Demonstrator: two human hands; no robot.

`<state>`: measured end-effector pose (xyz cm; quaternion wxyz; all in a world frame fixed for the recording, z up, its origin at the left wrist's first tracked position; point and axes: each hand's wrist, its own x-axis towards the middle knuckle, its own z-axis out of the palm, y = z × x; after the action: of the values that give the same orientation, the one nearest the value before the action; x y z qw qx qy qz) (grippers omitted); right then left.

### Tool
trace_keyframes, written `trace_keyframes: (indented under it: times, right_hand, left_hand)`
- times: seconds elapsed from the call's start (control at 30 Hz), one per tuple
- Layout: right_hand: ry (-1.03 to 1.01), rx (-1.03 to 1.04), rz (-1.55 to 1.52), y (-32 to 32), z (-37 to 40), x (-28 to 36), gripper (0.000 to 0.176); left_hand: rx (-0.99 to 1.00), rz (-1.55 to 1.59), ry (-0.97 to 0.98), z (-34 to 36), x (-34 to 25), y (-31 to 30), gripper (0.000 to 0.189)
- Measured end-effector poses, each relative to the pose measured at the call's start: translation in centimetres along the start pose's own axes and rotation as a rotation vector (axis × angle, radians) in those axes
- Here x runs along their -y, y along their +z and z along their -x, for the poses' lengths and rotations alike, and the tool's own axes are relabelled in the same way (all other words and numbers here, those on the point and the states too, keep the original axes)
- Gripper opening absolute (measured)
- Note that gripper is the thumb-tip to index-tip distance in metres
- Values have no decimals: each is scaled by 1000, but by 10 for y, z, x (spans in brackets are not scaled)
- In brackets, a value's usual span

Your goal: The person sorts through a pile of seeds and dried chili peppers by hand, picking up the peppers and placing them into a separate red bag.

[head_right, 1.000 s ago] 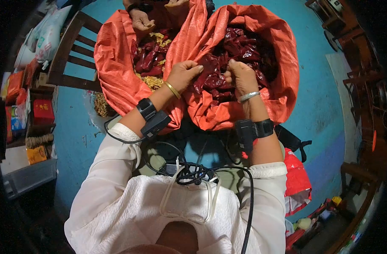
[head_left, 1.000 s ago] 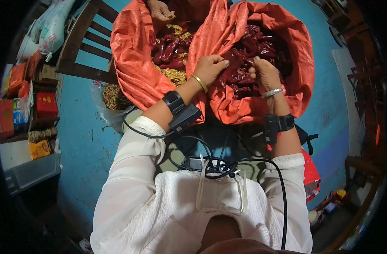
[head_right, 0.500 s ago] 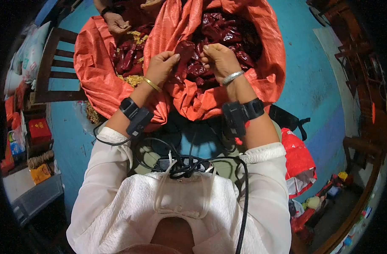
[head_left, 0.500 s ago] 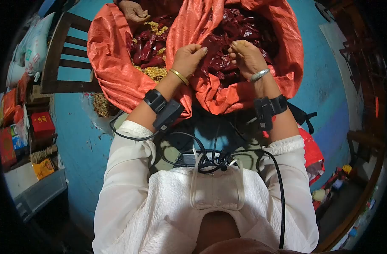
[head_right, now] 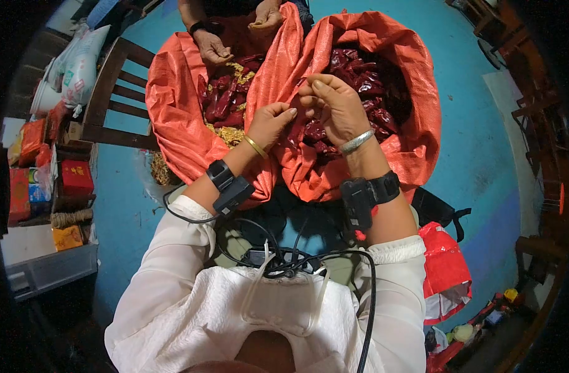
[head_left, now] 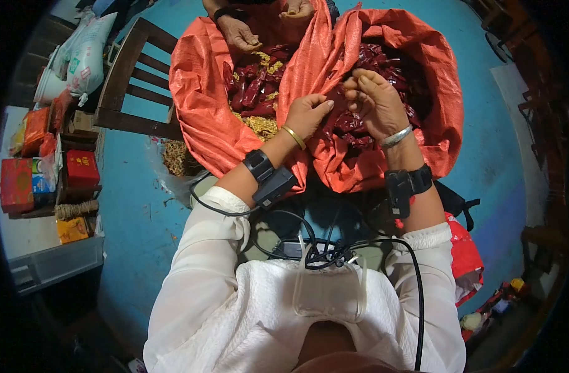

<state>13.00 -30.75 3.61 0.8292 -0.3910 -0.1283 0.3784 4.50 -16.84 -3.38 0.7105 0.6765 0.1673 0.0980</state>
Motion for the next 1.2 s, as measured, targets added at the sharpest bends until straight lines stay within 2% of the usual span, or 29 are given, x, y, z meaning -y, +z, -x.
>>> trace_keyframes:
  times: [0.03,0.13,0.27,0.33,0.4,0.53,0.63,0.8,0.93,1.07,1.2]
  right_hand:
    - [-2,-1,-2,-4,-3,-2,14]
    - [28,-38,-75,-10,-1,2,13]
    - [2,-175,68,-11,3,5,18]
    - [7,-175,90,-20,6,4,17]
    - [68,-47,16,-27,8,4,13]
    - [57,-212,196,-15,10,2,17]
    - [85,-194,208,-18,13,4,18]
    - [118,-209,203,-25,11,1,19]
    - [108,-193,241,-29,10,-1,20]
    - [119,-183,258,-28,10,-2,21]
    - [120,-200,268,-30,10,-2,21]
  left_hand:
    - [4,7,0,1,0,-1,14]
    - [7,48,1,3,-6,-1,14]
    - [-10,109,-46,1,-5,-3,16]
    - [-26,146,-63,0,-5,-2,17]
    - [-40,102,-14,-2,-4,-2,18]
    - [-24,167,-64,0,-8,-1,16]
    - [-51,98,-28,-2,-8,-2,13]
    - [-40,121,-83,1,-19,-4,9]
    - [-23,84,-27,3,-33,-13,10]
    - [-96,139,118,-2,-35,-29,9]
    - [-203,86,210,-7,-52,-56,15]
